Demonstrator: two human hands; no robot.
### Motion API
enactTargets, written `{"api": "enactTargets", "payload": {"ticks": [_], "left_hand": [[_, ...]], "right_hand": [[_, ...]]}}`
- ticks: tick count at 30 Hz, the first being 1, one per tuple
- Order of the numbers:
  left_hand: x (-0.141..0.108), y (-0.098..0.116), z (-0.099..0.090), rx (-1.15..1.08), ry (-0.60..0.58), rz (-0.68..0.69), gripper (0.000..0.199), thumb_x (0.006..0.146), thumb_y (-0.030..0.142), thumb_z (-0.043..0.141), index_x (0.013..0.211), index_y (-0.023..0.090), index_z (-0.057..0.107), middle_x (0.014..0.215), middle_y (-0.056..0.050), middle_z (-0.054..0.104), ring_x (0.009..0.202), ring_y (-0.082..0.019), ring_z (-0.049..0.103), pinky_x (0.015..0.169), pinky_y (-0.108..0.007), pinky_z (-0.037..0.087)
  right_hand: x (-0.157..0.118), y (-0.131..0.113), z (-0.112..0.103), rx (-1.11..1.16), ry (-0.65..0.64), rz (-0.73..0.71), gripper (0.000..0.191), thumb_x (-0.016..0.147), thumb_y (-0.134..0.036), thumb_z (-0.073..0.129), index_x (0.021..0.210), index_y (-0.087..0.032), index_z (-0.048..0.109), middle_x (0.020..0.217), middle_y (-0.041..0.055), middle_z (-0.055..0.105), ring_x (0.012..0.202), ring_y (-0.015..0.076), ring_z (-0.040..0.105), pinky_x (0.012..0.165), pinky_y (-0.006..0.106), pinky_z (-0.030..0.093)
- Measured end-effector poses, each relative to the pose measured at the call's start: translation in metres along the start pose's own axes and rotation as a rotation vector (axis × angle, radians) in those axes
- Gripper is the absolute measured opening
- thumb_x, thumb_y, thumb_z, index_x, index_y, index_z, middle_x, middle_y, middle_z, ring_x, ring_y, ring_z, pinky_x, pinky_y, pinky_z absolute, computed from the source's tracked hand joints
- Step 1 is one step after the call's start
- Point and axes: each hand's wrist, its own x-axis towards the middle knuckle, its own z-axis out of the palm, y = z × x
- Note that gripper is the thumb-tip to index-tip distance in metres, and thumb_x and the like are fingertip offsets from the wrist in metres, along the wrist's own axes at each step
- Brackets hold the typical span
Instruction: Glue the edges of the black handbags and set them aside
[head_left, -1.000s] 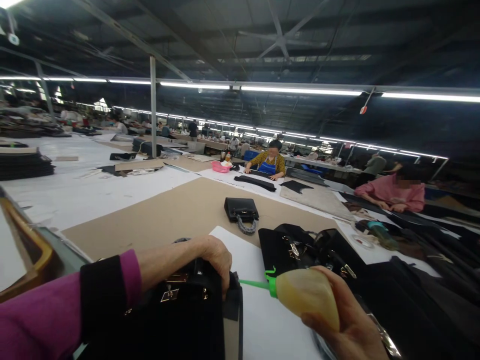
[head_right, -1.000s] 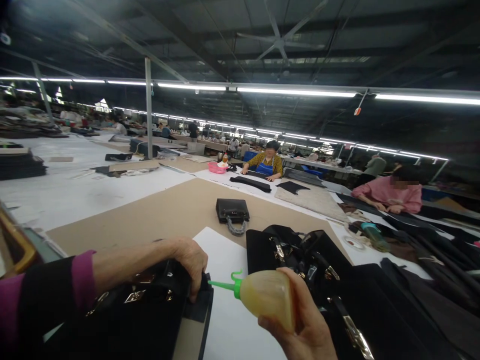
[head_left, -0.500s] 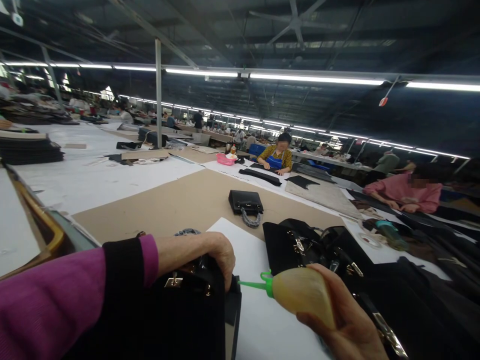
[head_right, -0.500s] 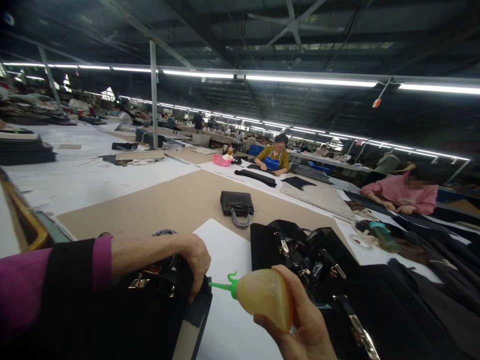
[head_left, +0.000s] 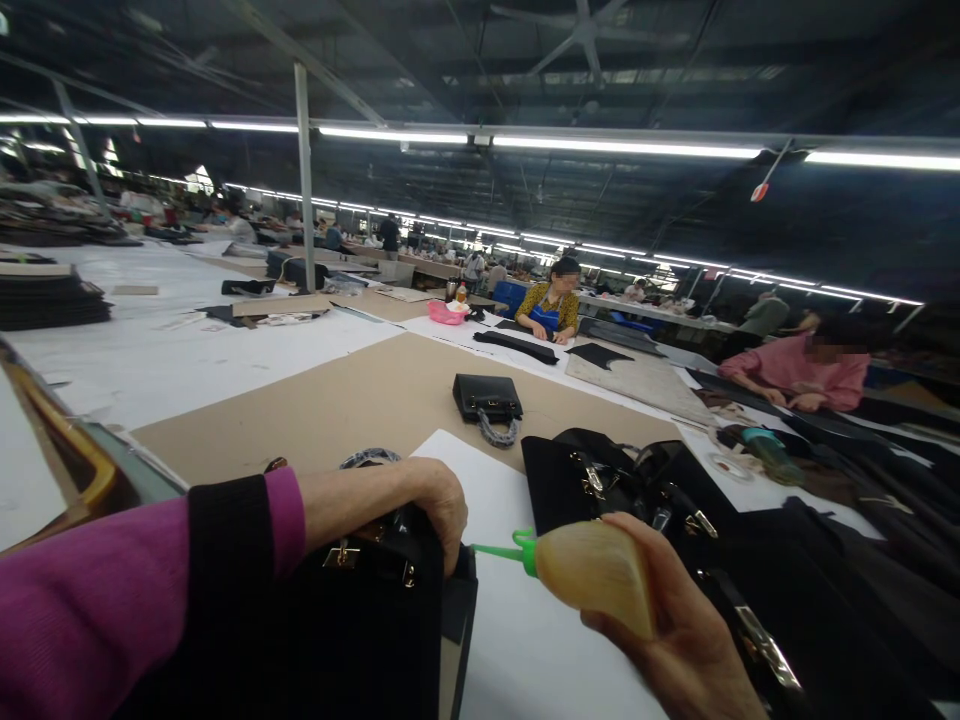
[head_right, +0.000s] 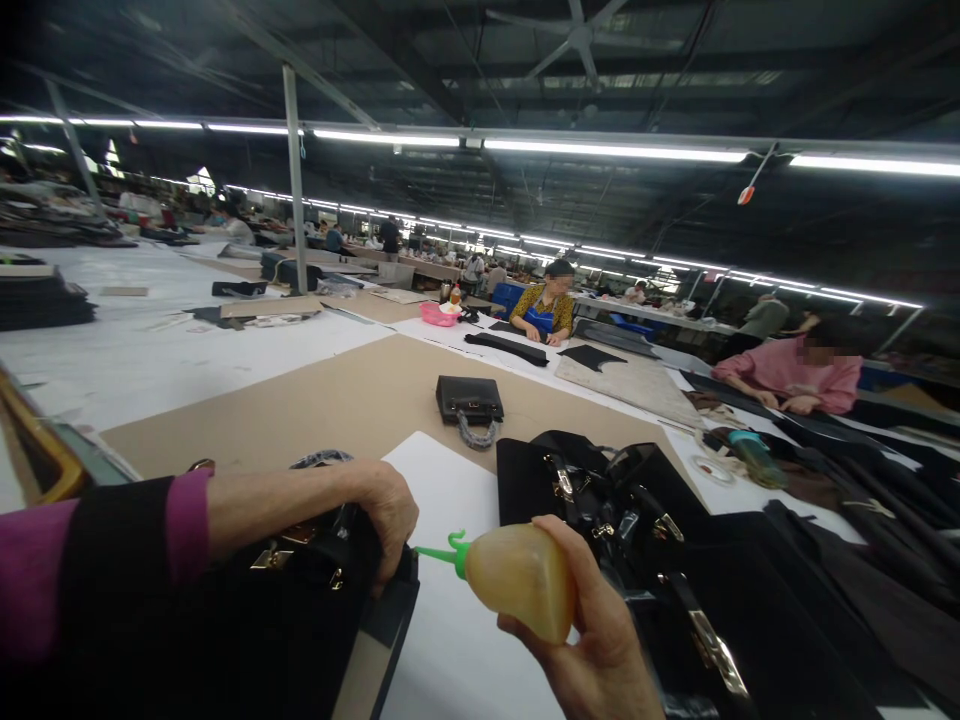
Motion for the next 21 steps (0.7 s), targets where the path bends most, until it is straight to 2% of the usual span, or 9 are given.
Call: {"api": "enactTargets", "payload": {"ticks": [5, 11, 21], "left_hand": [[-0.003, 0.0, -0.002, 0.003, 0.026, -0.012, 0.025, 0.035, 0.033, 0.078, 0.045, 0.015, 0.063, 0.054, -0.007, 0.067, 0.056, -0.025, 0.06, 0.054, -0.033, 0.049], [-0.005, 0.001, -0.005, 0.026, 0.003, -0.008, 0.023, 0.037, 0.03, 0.08, 0.044, 0.016, 0.063, 0.056, -0.006, 0.066, 0.056, -0.025, 0.06, 0.052, -0.034, 0.05], [-0.008, 0.005, -0.006, 0.076, 0.052, -0.021, 0.02, 0.038, 0.028, 0.079, 0.041, 0.018, 0.062, 0.053, -0.004, 0.065, 0.054, -0.024, 0.061, 0.049, -0.033, 0.051]], "right_hand": [[-0.002, 0.006, -0.001, -0.023, 0.002, -0.066, 0.06, 0.06, -0.041, 0.08, 0.115, -0.029, 0.057, 0.114, 0.0008, 0.064, 0.106, 0.0282, 0.056, 0.083, 0.026, 0.046], [-0.002, 0.001, -0.004, -0.093, -0.035, -0.044, 0.06, 0.058, -0.042, 0.08, 0.112, -0.029, 0.059, 0.108, 0.0007, 0.066, 0.1, 0.0291, 0.058, 0.08, 0.028, 0.047], [0.004, 0.0, 0.003, 0.002, -0.034, -0.011, 0.061, 0.059, -0.042, 0.081, 0.113, -0.029, 0.057, 0.109, 0.0011, 0.065, 0.096, 0.0271, 0.059, 0.08, 0.029, 0.047]]}}
